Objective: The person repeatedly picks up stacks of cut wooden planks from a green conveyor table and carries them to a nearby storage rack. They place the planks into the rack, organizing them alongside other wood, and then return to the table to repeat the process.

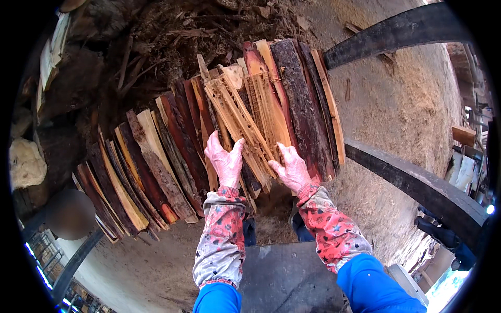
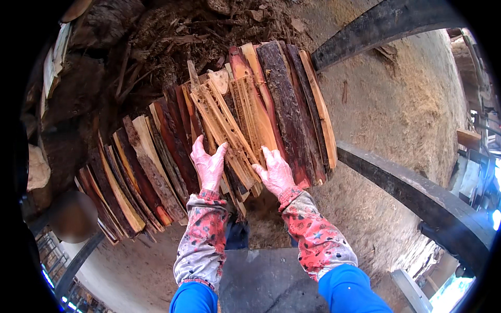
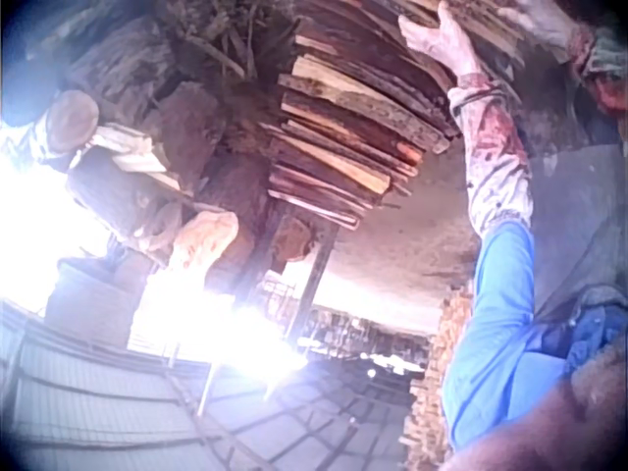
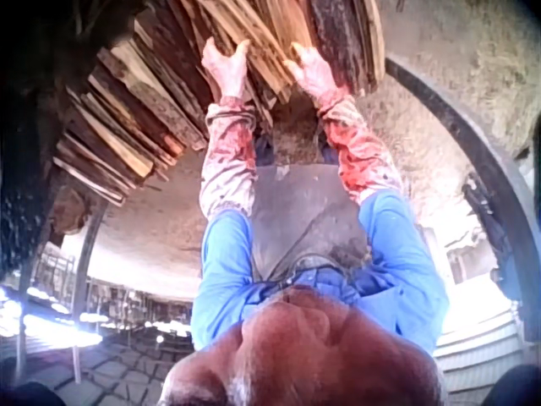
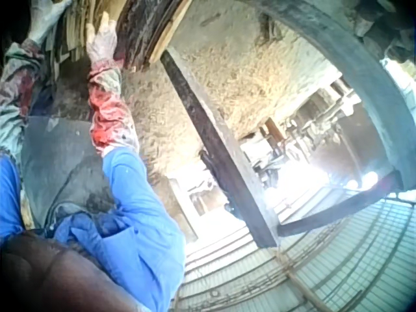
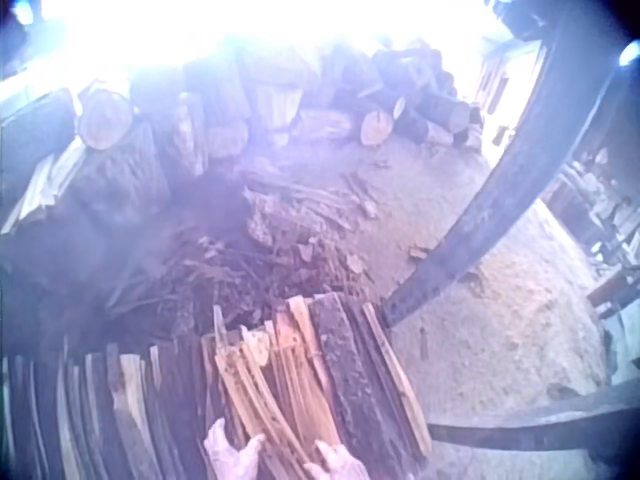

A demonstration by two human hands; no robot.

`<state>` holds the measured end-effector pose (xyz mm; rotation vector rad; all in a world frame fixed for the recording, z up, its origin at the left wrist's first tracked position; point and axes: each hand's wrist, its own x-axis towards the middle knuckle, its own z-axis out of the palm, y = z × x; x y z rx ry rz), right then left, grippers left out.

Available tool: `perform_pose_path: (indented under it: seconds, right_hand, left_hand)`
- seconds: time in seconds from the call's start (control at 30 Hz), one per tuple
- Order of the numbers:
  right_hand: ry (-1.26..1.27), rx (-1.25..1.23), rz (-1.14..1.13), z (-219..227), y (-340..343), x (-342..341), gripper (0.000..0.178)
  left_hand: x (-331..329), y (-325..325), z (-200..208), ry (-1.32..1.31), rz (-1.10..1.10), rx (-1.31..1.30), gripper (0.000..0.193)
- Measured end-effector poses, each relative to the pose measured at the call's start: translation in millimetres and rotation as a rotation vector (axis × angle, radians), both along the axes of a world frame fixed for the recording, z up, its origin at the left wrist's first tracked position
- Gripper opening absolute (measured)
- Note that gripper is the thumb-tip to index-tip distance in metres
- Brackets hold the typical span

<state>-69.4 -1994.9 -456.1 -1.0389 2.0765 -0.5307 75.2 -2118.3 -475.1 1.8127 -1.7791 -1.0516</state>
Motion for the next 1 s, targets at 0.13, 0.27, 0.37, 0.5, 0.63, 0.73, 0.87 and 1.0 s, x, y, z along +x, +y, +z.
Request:
perform_pose_path:
  seconds: [0.13,0.27,0.37,0.5,0.63,0.73,0.87,1.0]
  right_hand:
    - [0.131,-0.003,0.016,1,-1,17,0.054]
    - [0.021,-0.046,-0.042,2,4,21,0.049]
    - [-0.049,-0.074,-0.146,-14,12,27,0.047]
    - [-0.137,-0.001,-0.284,-19,23,28,0.050]
    - [-0.108,-0.034,-0.201,-19,23,21,0.048]
    - [0.006,-0.112,-0.072,-11,18,18,0.045]
    - [0.049,-0.153,0.015,-6,15,14,0.040]
    - [-0.015,-0.148,-0.005,-4,9,7,0.035]
  left_hand:
    - [-3,3,-7,-0.062,-0.086,-0.136,0.061]
    - [-7,7,-3,-0.110,-0.155,-0.205,0.059]
    - [-23,3,20,-0.046,-0.247,-0.202,0.061]
    - [-48,12,12,0.144,-0.253,-0.122,0.056]
    - [-47,18,6,0.160,-0.202,-0.065,0.050]
    - [-38,21,2,0.184,-0.138,-0.072,0.047]
    - [-24,23,-14,0.329,0.078,0.189,0.048]
    - [-24,18,-11,0.423,0.160,0.327,0.050]
